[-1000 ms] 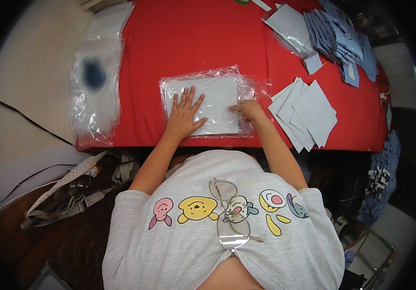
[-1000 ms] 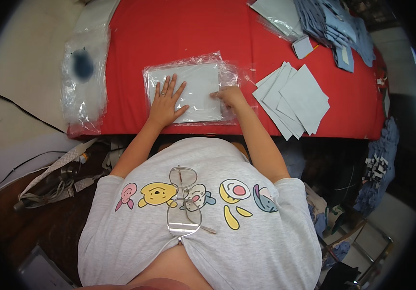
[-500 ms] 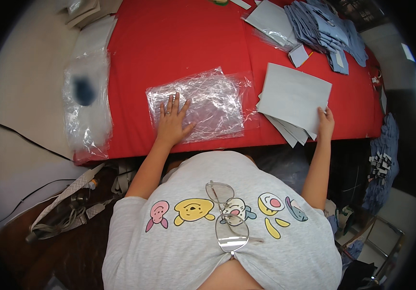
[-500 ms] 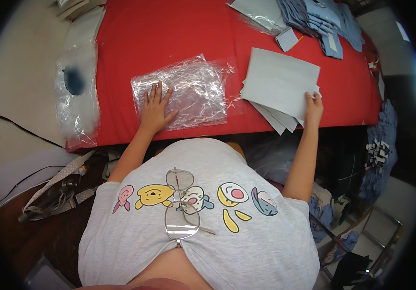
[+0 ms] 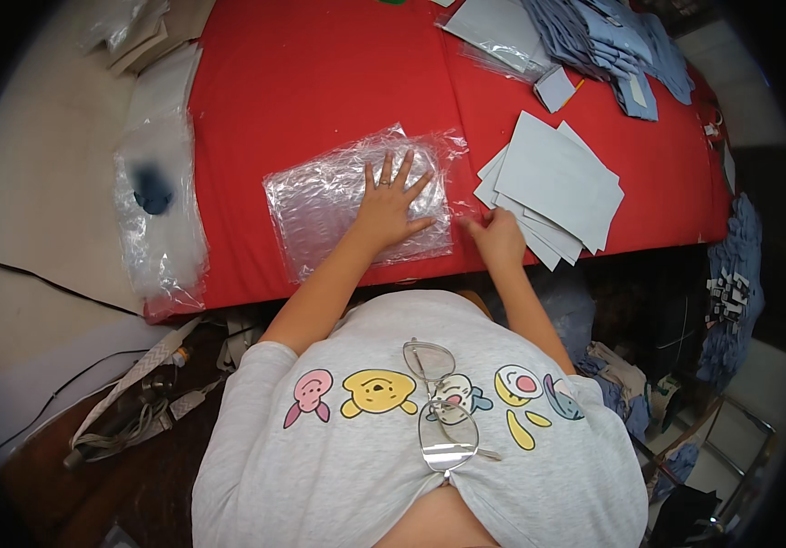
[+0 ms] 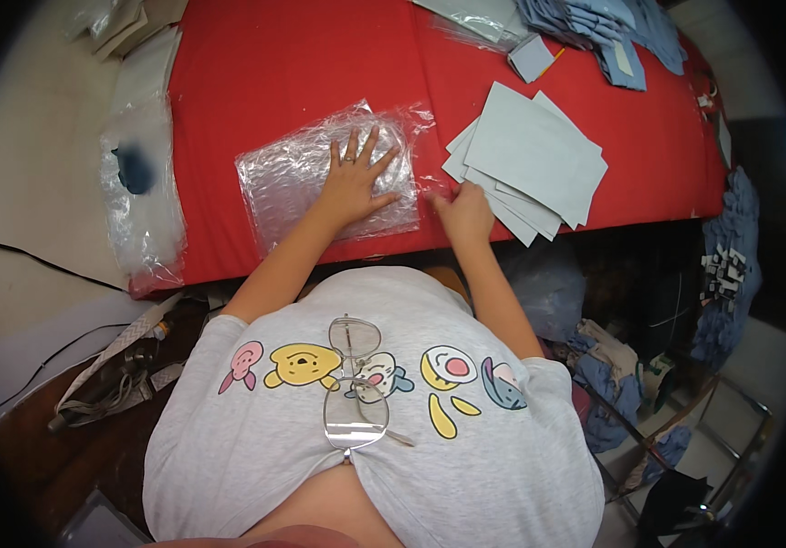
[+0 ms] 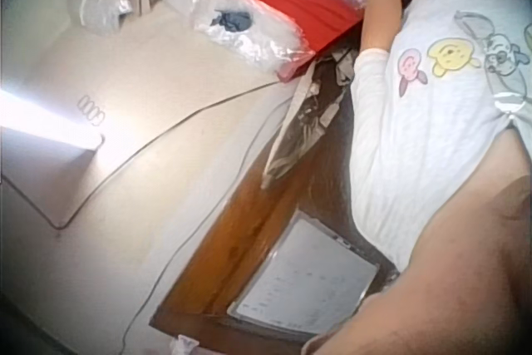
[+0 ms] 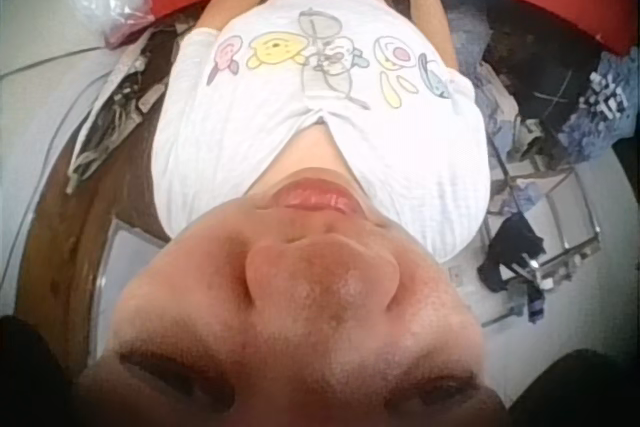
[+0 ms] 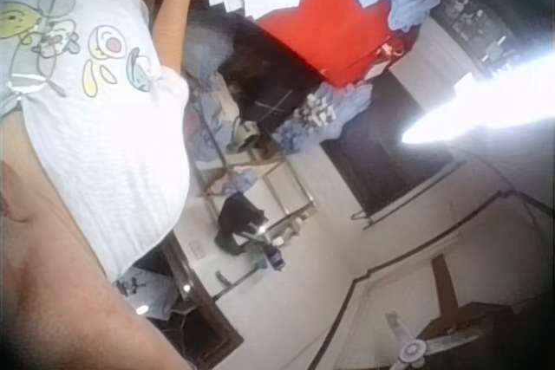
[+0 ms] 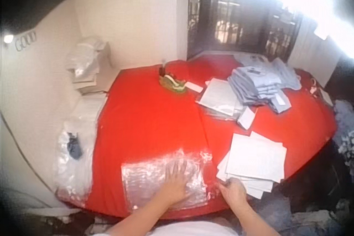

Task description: The person places white paper sheets into clear plastic bags, smooths the bags, and stacks the completed packages on the table.

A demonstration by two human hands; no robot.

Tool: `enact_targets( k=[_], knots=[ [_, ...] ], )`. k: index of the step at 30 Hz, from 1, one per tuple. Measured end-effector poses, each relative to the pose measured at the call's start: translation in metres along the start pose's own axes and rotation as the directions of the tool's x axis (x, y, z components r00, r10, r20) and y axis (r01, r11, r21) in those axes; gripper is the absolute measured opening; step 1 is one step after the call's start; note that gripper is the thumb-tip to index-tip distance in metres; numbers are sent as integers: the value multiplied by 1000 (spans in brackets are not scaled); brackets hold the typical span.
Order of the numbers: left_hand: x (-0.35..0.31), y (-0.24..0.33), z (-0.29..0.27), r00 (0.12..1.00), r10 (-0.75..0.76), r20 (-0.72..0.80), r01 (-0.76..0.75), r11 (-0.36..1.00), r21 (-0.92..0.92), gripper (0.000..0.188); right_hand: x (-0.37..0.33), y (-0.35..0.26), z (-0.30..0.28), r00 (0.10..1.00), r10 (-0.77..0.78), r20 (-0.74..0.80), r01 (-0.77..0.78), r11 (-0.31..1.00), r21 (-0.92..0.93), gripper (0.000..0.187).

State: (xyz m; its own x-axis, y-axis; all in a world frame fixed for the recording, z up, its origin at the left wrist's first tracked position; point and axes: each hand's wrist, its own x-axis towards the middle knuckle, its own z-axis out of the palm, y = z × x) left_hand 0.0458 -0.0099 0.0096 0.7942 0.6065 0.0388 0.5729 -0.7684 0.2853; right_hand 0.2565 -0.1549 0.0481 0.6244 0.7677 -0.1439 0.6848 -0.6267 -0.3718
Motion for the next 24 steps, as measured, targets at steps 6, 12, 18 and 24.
enact_targets(
  k=[6,12,18,24],
  knots=[
    [1,-2,8,999,15,28,-15,1000,15,98,9,27,33,976,31,215,-147,824,547,20],
    [-2,-6,14,996,42,-75,-43,999,-18,95,-16,-12,15,777,-573,-260,629,718,297,23],
    [-11,-9,15,993,8,-119,-11,1000,-22,89,-14,-26,27,637,-771,-26,768,631,107,43],
    [-24,-19,16,989,-34,-146,35,999,1,81,-6,-26,30,619,-781,82,774,624,109,64]
  ],
)
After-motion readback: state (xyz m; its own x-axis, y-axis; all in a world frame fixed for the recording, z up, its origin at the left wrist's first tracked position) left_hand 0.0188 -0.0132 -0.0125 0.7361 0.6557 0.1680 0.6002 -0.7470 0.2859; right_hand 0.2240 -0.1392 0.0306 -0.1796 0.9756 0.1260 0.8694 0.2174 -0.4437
